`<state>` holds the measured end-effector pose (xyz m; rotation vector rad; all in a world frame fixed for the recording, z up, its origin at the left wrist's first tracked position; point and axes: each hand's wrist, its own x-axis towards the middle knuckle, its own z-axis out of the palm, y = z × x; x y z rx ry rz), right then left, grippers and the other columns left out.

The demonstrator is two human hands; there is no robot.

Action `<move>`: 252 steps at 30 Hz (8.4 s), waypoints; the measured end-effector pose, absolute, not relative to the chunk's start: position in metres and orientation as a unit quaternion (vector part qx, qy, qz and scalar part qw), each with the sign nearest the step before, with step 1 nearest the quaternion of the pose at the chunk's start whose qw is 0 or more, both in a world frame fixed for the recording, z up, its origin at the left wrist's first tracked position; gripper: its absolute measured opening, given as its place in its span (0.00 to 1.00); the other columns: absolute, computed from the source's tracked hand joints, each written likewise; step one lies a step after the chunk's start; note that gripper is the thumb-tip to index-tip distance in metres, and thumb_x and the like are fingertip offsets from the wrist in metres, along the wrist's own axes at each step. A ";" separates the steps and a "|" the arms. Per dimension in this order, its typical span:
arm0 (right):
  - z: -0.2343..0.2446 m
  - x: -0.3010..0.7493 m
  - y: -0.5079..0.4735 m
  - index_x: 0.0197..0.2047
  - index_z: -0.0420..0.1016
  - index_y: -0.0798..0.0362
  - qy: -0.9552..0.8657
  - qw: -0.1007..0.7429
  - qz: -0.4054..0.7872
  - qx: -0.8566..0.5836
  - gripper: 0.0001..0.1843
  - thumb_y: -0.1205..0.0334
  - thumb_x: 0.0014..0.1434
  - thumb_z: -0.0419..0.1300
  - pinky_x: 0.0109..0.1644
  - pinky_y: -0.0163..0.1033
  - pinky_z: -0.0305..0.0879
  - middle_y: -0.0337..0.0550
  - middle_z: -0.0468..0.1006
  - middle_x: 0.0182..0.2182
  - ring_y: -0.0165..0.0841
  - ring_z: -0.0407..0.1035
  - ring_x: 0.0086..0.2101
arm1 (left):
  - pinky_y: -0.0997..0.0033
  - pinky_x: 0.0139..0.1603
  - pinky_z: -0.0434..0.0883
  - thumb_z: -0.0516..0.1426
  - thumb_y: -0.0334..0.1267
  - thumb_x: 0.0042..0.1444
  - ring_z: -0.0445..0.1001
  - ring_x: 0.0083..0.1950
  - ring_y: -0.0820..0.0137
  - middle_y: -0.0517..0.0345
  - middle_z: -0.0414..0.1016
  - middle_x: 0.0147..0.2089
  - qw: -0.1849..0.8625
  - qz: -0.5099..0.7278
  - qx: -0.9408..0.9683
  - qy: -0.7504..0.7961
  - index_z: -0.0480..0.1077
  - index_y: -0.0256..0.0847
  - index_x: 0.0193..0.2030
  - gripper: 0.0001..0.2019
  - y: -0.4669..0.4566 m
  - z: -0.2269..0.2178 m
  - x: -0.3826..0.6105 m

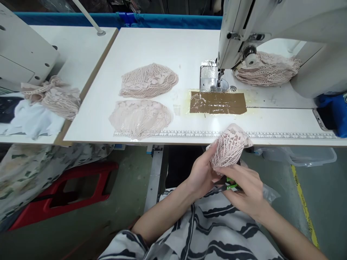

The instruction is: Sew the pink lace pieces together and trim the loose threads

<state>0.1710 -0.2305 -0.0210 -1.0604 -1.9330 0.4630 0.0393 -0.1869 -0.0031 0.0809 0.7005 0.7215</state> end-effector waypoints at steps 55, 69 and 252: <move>-0.028 0.191 -0.235 0.62 0.66 0.52 -0.810 0.356 0.038 -0.465 0.31 0.72 0.56 0.64 0.29 0.33 0.64 0.43 0.74 0.33 0.29 0.69 0.30 | 0.63 0.70 0.56 0.45 0.46 0.69 0.64 0.66 0.62 0.53 0.73 0.59 0.895 0.400 0.051 0.190 0.73 0.38 0.55 0.21 -0.187 -0.013 0.036; -0.027 0.191 -0.235 0.60 0.68 0.54 -0.818 0.333 0.010 -0.468 0.27 0.71 0.57 0.64 0.29 0.32 0.63 0.43 0.75 0.33 0.27 0.67 0.28 | 0.59 0.71 0.54 0.44 0.45 0.69 0.62 0.67 0.60 0.52 0.73 0.59 0.894 0.400 0.053 0.195 0.72 0.37 0.56 0.22 -0.188 -0.013 0.038; -0.017 0.189 -0.204 0.41 0.73 0.50 -0.704 0.388 0.279 -0.526 0.07 0.60 0.59 0.62 0.31 0.36 0.64 0.40 0.75 0.31 0.30 0.67 0.29 | 0.77 0.25 0.59 0.62 0.46 0.55 0.61 0.25 0.77 0.60 0.69 0.26 0.709 0.330 0.411 0.469 0.75 0.38 0.30 0.13 -0.190 -0.013 -0.005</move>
